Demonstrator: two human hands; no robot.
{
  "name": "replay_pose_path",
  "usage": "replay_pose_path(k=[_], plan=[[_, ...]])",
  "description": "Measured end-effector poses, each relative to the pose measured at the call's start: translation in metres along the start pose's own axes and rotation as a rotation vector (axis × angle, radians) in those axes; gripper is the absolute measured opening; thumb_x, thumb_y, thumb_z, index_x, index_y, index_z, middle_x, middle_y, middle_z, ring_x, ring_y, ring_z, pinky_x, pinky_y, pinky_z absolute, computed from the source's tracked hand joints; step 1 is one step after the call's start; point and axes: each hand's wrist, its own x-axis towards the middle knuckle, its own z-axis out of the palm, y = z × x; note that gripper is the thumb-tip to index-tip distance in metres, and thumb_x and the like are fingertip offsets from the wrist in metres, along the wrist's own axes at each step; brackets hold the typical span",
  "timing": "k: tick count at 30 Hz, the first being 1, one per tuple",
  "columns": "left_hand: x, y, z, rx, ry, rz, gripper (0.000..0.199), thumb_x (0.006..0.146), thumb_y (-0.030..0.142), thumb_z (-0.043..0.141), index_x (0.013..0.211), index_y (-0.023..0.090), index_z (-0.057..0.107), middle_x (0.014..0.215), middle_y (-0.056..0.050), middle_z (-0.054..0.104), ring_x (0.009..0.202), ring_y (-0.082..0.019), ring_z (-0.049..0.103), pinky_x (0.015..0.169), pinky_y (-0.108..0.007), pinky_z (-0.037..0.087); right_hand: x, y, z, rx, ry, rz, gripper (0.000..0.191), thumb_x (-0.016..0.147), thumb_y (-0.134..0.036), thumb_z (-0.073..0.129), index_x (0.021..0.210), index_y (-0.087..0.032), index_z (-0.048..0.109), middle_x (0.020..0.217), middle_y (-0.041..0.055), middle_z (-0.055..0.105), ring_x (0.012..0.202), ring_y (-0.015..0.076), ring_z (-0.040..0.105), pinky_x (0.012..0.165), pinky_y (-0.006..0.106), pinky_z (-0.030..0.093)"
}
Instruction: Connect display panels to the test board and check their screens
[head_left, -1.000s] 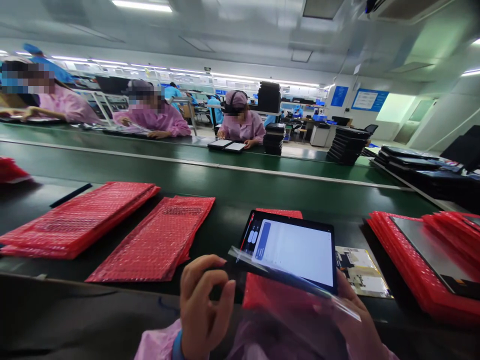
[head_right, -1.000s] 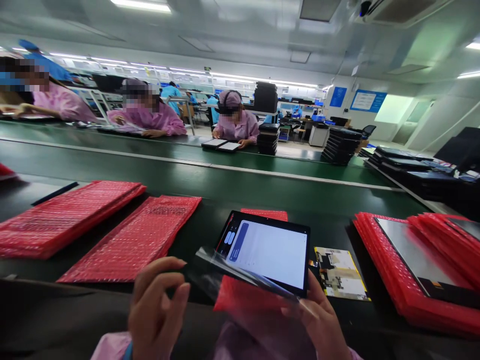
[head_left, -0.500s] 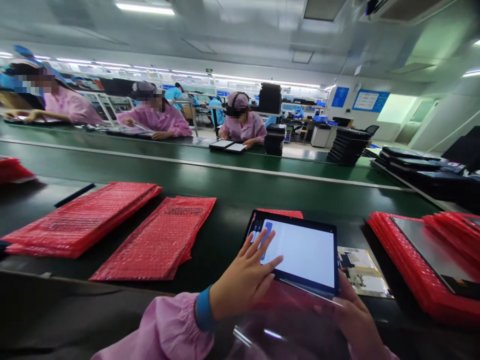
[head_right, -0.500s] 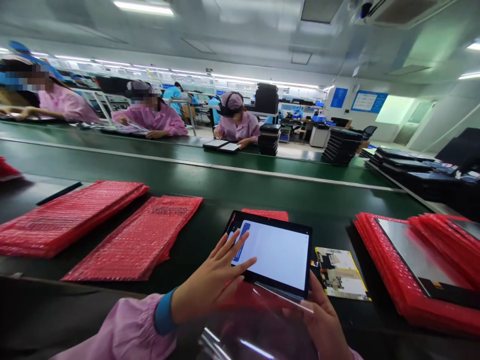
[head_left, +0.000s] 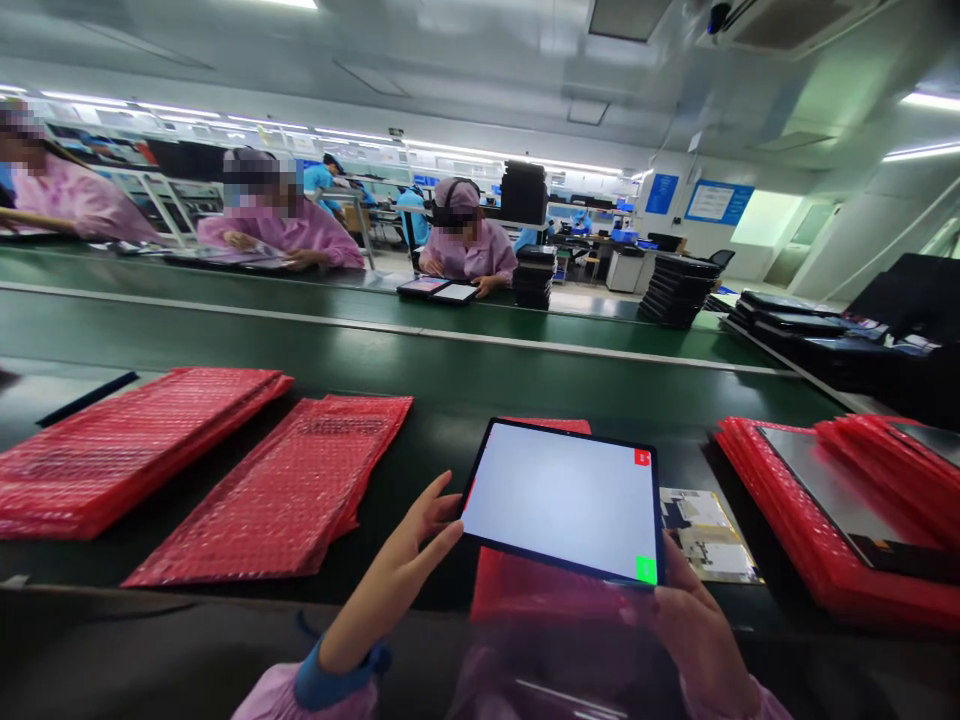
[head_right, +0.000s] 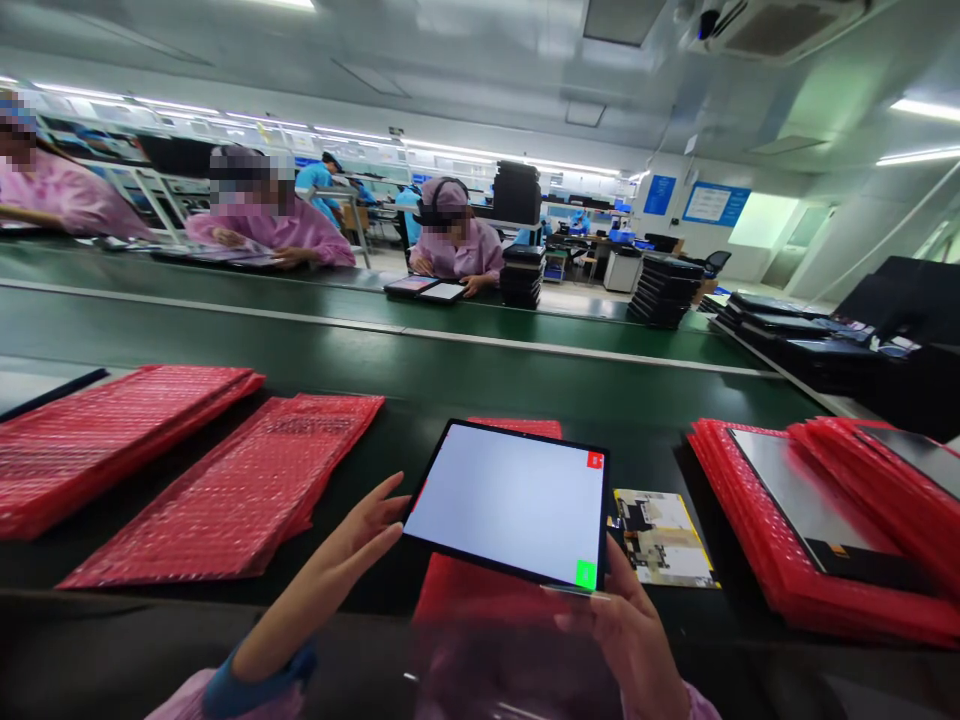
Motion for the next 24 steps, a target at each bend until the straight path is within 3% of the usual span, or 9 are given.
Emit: replay_pose_path(k=[5, 8, 14, 18, 24], plan=[[-0.010, 0.002, 0.002, -0.263, -0.145, -0.002, 0.083, 0.074, 0.048, 0.074, 0.144, 0.021, 0.039, 0.151, -0.012, 0.041, 0.138, -0.030, 0.038, 0.114, -0.043, 0.032, -0.009, -0.010, 0.012, 0.031, 0.033, 0.033, 0.052, 0.059, -0.017, 0.082, 0.105, -0.037, 0.073, 0.099, 0.0038, 0.076, 0.078, 0.0262, 0.073, 0.062, 0.034, 0.059], [-0.014, 0.004, 0.003, -0.346, -0.129, -0.033, 0.080, 0.070, 0.042, 0.079, 0.140, 0.023, 0.044, 0.148, -0.010, 0.046, 0.136, -0.030, 0.042, 0.112, -0.040, 0.035, -0.015, -0.016, 0.020, 0.053, 0.058, 0.048, 0.045, 0.061, -0.017, 0.081, 0.101, -0.035, 0.075, 0.096, 0.0050, 0.077, 0.077, 0.0258, 0.073, 0.061, 0.032, 0.058], [-0.012, -0.010, 0.007, -0.425, -0.150, -0.110, 0.077, 0.066, 0.039, 0.083, 0.131, 0.022, 0.046, 0.115, -0.009, 0.068, 0.107, -0.025, 0.062, 0.094, -0.035, 0.047, -0.022, -0.020, 0.014, -0.018, 0.033, 0.106, 0.053, 0.059, -0.018, 0.083, 0.106, -0.038, 0.072, 0.098, 0.0059, 0.076, 0.087, 0.0325, 0.072, 0.066, 0.040, 0.059], [-0.012, -0.022, 0.012, -0.466, -0.207, -0.154, 0.083, 0.065, 0.038, 0.084, 0.133, 0.022, 0.040, 0.103, -0.008, 0.069, 0.096, -0.023, 0.064, 0.085, -0.033, 0.047, -0.030, -0.018, 0.013, -0.041, 0.044, 0.121, 0.060, 0.054, -0.017, 0.086, 0.106, -0.044, 0.071, 0.097, 0.0033, 0.076, 0.081, 0.0298, 0.073, 0.067, 0.040, 0.058], [-0.014, -0.032, 0.017, -0.459, -0.216, -0.111, 0.079, 0.069, 0.040, 0.081, 0.133, 0.022, 0.039, 0.092, -0.005, 0.068, 0.088, -0.020, 0.063, 0.079, -0.031, 0.045, -0.044, -0.020, 0.028, -0.112, 0.146, 0.038, 0.060, 0.050, -0.021, 0.086, 0.105, -0.041, 0.073, 0.096, 0.0045, 0.076, 0.078, 0.0305, 0.072, 0.061, 0.038, 0.058]])
